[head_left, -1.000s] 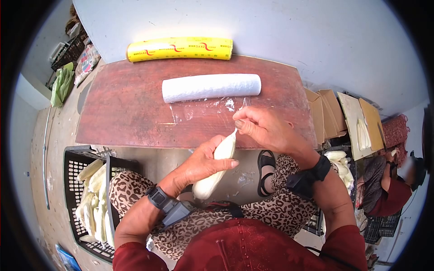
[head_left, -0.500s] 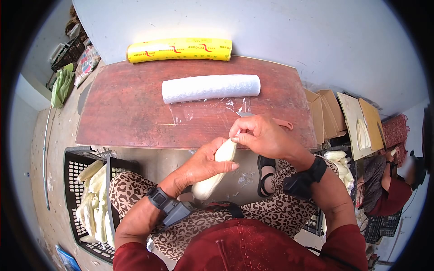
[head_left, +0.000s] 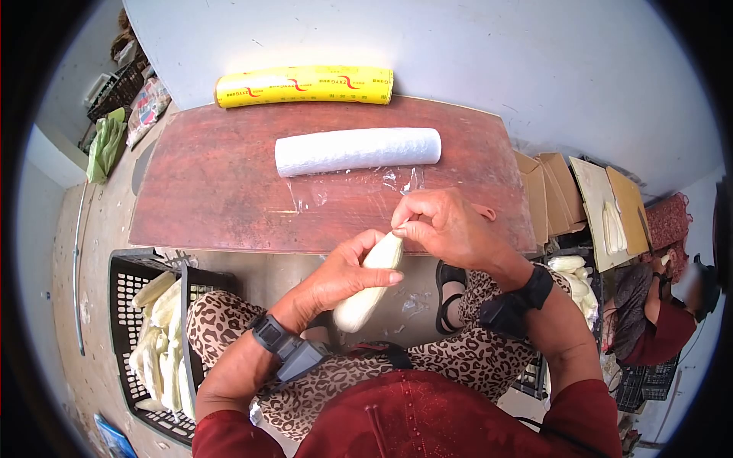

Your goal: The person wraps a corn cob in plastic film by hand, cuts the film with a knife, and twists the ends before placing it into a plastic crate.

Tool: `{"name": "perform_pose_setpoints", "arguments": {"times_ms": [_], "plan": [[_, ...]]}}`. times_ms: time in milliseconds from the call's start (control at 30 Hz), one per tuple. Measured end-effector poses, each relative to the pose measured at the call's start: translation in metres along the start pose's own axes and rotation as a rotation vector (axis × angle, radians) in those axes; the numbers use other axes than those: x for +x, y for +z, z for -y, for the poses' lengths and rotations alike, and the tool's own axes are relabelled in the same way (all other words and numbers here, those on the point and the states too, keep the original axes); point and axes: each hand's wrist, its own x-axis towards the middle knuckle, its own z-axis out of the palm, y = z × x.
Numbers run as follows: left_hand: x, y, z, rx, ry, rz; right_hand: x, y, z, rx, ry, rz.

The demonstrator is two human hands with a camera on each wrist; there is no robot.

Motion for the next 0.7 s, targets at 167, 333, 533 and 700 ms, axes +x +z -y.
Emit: {"name": "perform_pose_setpoints", "arguments": {"times_ms": [167,333,533,700], "plan": [[0.002,-0.001,0.004,-0.180,0.070,-0.015,0.002,-0.006,0.004,-0.036,0.038,-0.007],[0.005,-0.008,0.011,-0.311,-0.001,0.078,0.001,-0.009,0.001,-0.030,0.026,-0.026],[-0.003,0.003,0.002,0.011,0.066,0.032,0.000,-0.007,0.004,0.019,0.031,-0.031],[0.000,0.004,0.001,0.036,0.002,-0.047,-0.001,-0.009,0.004,0.048,0.081,0.013]]}}
